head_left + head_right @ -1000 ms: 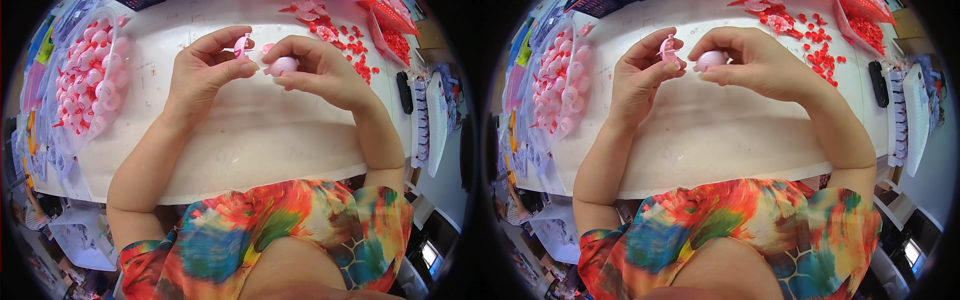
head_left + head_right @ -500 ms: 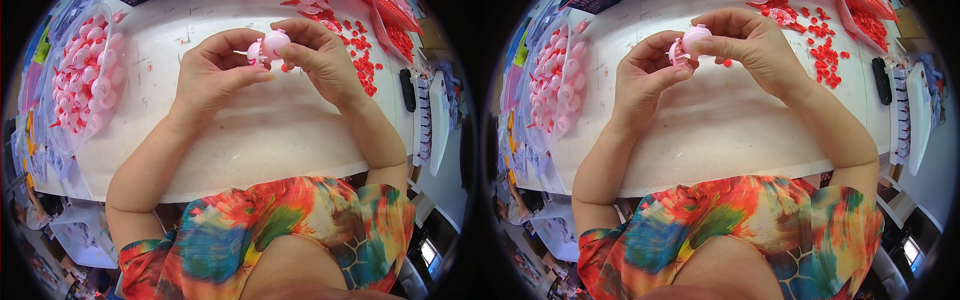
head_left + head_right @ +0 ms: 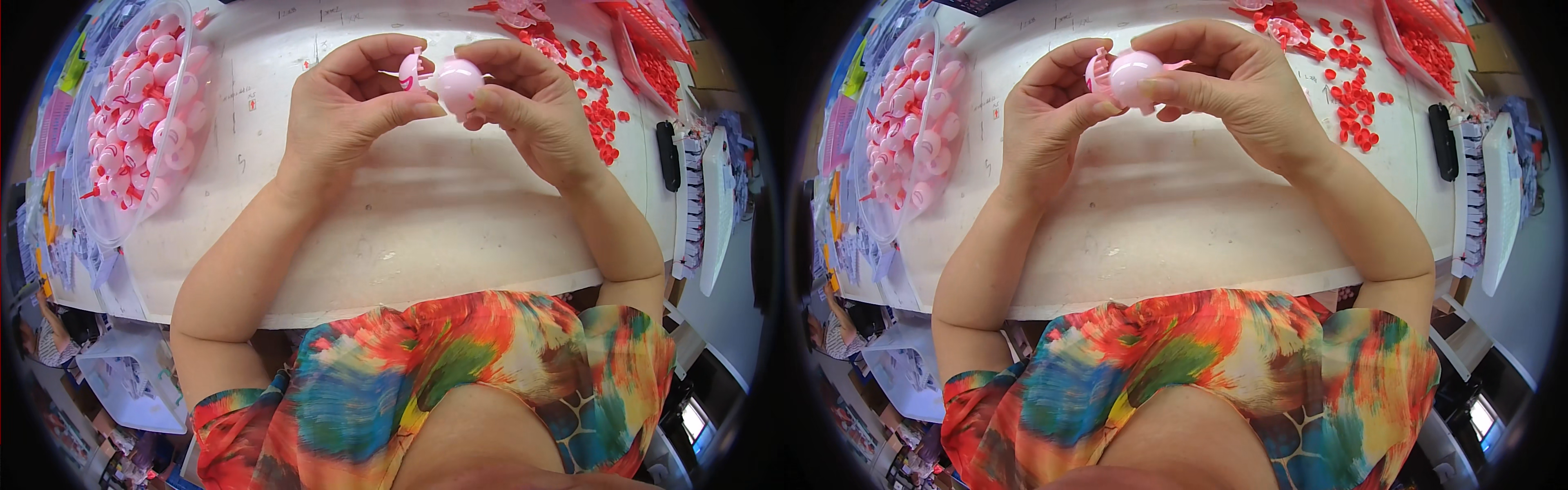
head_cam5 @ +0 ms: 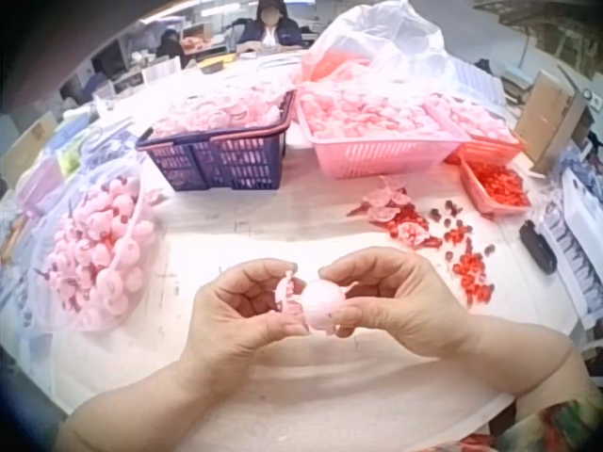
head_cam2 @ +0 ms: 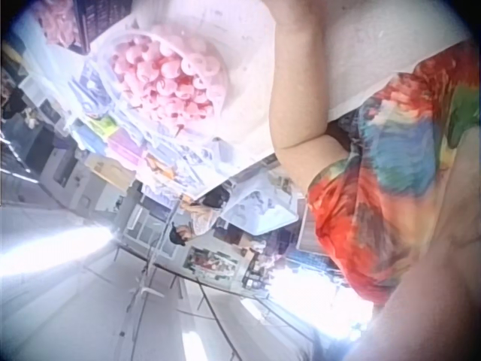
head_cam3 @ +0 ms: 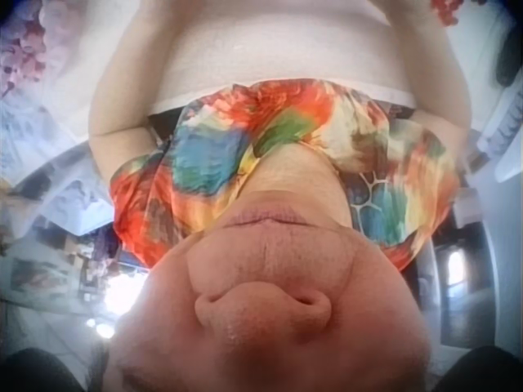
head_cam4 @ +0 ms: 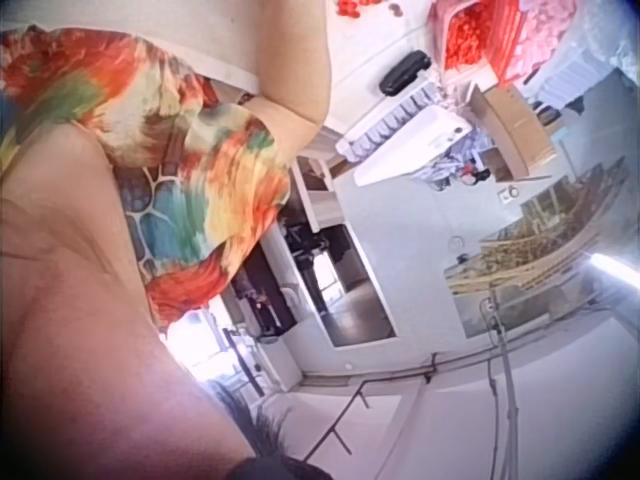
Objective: The person assembles small plastic toy components by hand, fitting red plastic parts into pink spherical toy bases.
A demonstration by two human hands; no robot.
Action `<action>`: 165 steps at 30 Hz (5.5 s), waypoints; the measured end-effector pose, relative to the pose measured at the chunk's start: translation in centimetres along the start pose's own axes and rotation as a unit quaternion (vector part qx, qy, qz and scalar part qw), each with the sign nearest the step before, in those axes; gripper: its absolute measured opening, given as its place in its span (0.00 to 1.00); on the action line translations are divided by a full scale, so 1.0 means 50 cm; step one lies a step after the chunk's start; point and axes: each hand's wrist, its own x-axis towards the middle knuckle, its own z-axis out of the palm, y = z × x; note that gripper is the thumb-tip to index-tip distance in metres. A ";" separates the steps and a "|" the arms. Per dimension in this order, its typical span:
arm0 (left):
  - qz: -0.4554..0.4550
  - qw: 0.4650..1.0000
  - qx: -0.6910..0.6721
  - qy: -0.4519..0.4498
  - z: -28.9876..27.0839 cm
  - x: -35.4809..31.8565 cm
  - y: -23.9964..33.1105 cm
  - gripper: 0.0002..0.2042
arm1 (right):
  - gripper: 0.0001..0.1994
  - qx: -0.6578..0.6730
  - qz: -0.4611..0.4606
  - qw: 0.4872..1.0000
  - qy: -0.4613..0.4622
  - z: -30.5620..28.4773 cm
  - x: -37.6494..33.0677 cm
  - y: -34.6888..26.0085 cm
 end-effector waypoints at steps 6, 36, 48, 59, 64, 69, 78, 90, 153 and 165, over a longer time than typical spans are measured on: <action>0.002 1.000 -0.011 -0.019 0.003 -0.001 0.000 0.21 | 0.15 0.026 -0.015 0.999 0.014 0.004 -0.001 0.013; 0.060 0.997 0.016 -0.037 0.012 -0.006 -0.005 0.20 | 0.14 0.016 -0.066 0.998 0.009 0.020 -0.005 0.027; 0.124 0.984 0.105 -0.076 0.009 -0.008 0.001 0.20 | 0.14 0.008 -0.046 0.999 0.017 0.015 -0.007 0.019; 0.181 0.961 0.211 0.001 0.027 -0.008 -0.018 0.19 | 0.13 -0.009 -0.035 0.998 0.057 0.019 -0.006 0.027; 0.256 0.904 0.344 0.003 0.034 -0.001 -0.015 0.18 | 0.12 0.001 -0.040 0.998 0.058 0.014 -0.008 0.036; 0.251 0.884 0.394 -0.032 0.040 0.000 -0.007 0.17 | 0.10 0.040 -0.038 0.998 0.035 0.002 -0.008 0.041; 0.180 0.928 0.323 -0.041 0.057 0.004 -0.035 0.16 | 0.12 -0.133 -0.123 0.979 0.090 -0.024 -0.006 0.067; 0.188 0.881 0.320 -0.294 0.250 0.078 -0.127 0.18 | 0.15 -0.270 -0.043 0.959 0.077 -0.022 -0.051 0.064; 0.256 0.914 0.285 -0.130 0.060 -0.047 0.010 0.34 | 0.09 -0.241 -0.065 0.968 0.029 0.038 -0.123 -0.039; 0.029 0.985 0.158 -0.070 0.029 -0.020 0.005 0.18 | 0.07 -0.433 -0.159 0.885 0.059 -0.076 -0.042 -0.086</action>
